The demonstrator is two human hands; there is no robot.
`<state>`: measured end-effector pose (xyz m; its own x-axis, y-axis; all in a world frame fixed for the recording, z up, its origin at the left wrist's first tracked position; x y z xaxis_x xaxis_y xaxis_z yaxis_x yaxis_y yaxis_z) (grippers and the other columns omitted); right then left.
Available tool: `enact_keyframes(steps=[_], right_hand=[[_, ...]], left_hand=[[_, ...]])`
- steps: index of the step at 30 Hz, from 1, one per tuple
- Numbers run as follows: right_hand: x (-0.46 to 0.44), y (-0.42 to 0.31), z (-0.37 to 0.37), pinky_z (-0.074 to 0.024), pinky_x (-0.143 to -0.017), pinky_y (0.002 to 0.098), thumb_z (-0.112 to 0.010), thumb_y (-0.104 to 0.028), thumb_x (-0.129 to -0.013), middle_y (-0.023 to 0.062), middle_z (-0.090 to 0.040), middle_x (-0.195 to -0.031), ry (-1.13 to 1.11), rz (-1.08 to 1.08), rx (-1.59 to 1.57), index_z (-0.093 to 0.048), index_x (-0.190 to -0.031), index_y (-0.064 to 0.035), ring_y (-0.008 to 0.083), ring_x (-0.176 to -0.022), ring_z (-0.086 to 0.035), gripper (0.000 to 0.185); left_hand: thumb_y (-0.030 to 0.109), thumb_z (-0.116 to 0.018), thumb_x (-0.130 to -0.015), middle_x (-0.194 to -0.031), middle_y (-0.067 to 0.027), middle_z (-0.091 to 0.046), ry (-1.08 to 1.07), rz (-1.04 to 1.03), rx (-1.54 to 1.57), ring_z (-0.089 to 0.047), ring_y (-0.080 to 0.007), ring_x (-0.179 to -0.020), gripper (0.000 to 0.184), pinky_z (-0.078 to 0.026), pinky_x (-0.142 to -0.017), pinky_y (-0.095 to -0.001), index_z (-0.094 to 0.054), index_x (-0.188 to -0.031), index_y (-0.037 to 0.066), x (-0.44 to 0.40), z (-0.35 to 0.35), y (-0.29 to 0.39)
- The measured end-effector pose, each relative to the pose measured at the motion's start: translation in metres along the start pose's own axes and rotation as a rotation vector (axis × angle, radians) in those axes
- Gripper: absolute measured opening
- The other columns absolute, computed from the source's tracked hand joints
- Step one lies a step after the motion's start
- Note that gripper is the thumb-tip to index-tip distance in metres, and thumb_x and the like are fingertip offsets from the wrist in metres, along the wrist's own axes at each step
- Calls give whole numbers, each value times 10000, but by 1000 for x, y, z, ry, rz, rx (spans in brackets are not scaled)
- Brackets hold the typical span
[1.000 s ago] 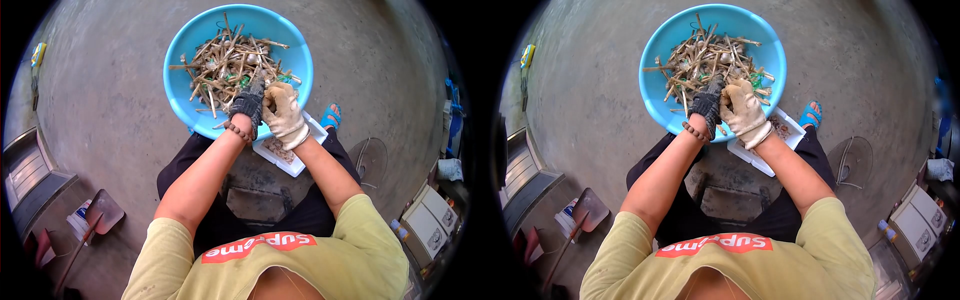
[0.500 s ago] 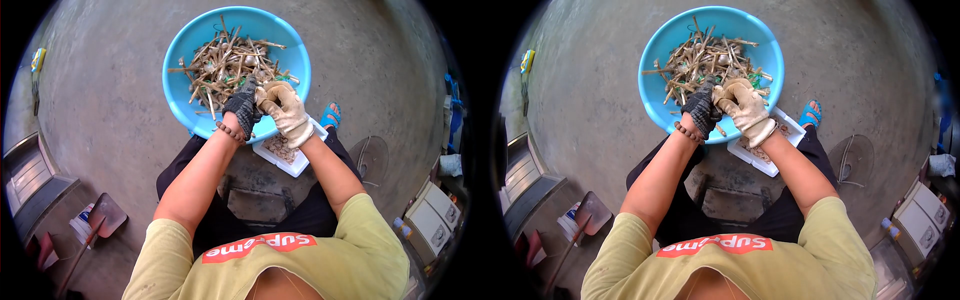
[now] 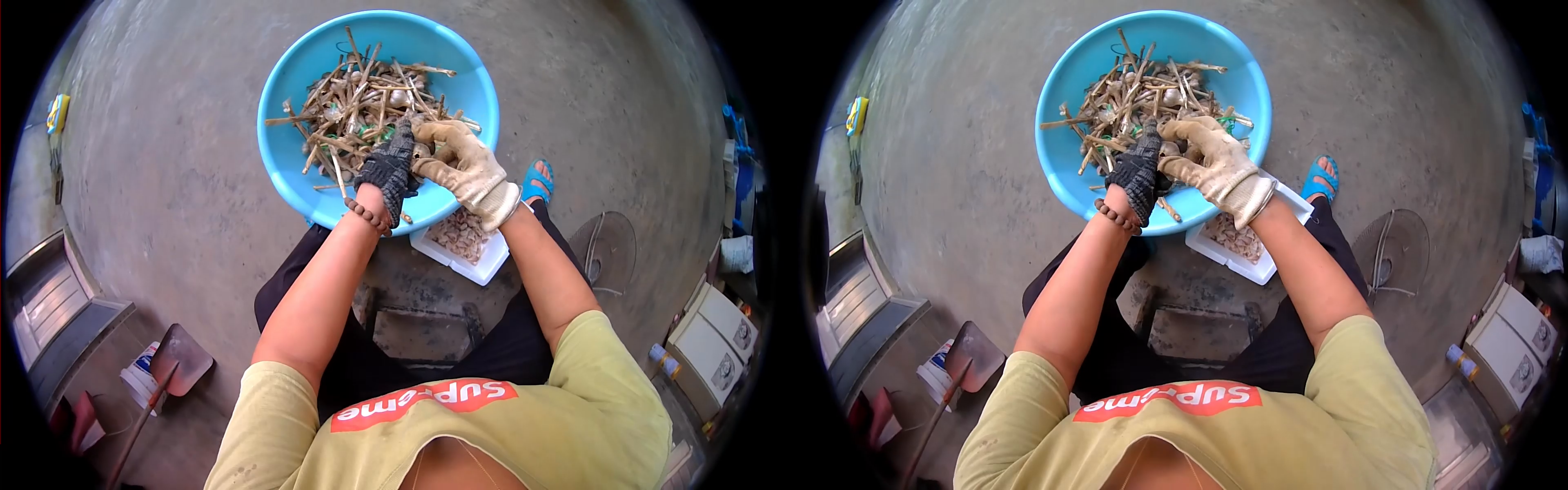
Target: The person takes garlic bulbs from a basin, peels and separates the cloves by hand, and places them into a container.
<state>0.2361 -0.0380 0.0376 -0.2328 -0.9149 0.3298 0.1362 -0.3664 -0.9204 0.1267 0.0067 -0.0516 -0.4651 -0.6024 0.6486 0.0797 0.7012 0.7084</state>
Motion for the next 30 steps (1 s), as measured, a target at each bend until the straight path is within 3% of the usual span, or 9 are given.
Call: enact_keyframes(steps=[2,3,6,10,12,15,17,24,30], right_hand=[[1,-5,-6,-440,-664,256,-672,-161,-702,60,-530,-919,4,205,139,-560,-983,-59,131,-754,-516,319],[-1,4,-8,-441,-654,265,-672,-167,-705,65,-525,-886,-28,140,99,-553,-957,-51,143,-725,-508,302],[-2,11,-7,-442,-647,268,-673,-153,-696,67,-524,-854,36,-38,-59,-550,-918,-41,148,-725,-510,276],[-1,8,-7,-447,-662,268,-672,-122,-685,58,-533,-820,65,144,-43,-517,-939,-40,144,-716,-510,308],[0,5,-5,-448,-670,273,-671,-118,-684,59,-536,-812,70,122,-60,-507,-943,-43,149,-721,-516,315],[-1,0,1,-451,-685,282,-669,-114,-679,62,-541,-794,98,85,6,-495,-941,-49,160,-727,-526,321],[-1,5,3,-450,-697,291,-667,-123,-667,70,-549,-779,117,82,129,-496,-960,-58,174,-730,-532,346],[-2,15,-1,-446,-707,275,-626,-145,-690,62,-562,-822,-24,41,115,-465,-1082,-65,162,-756,-530,432],[-7,29,-5,-452,-702,271,-641,-93,-671,75,-564,-827,9,85,20,-467,-1051,-54,158,-759,-537,421]], left_hand=[[80,-605,-729,-928,-166,-563,-176,-319,-544,-591,-210,-697,598,-499,-517,-292,-309,-1244,12,-1,-12,24],[-25,-651,-615,-999,-215,-536,-107,119,-493,-575,-290,-826,751,-507,-613,-336,-270,-1261,12,-5,0,-4],[13,-678,-590,-1092,-231,-482,-124,-170,-710,-511,-351,-957,779,-471,-753,-368,-277,-1257,3,-21,5,-11],[106,-705,-587,-1157,-214,-435,-122,-84,-286,-396,-353,-1104,744,-326,-942,-380,-339,-1225,-2,-19,6,-14],[89,-699,-593,-1151,-215,-442,-192,-298,-254,-424,-351,-1075,682,-352,-920,-383,-382,-1191,6,-6,-5,7],[69,-692,-597,-1142,-189,-463,-212,-44,-138,-447,-339,-1050,602,-366,-908,-381,-442,-1143,34,24,-26,32],[50,-593,-702,-1032,-134,-537,-253,-1031,-1027,-522,-273,-950,372,-432,-804,-325,-511,-1065,58,40,-41,53],[89,-592,-656,-903,-121,-577,-228,-1048,-1319,-558,-303,-820,355,-468,-683,-361,-537,-1007,100,18,-38,41],[72,-590,-661,-1013,-125,-559,-243,-1133,-1301,-537,-311,-908,402,-447,-771,-365,-533,-1055,119,35,-41,49]])
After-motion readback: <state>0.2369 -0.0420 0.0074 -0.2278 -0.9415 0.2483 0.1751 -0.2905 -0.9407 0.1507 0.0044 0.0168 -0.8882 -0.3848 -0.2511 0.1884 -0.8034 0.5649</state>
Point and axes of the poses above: each hand's wrist, its own x-axis away from the middle knuckle, its own z-axis out of the back of the hand, y = z × x, the point moved 7 cm from there along -x, towards the middle knuckle
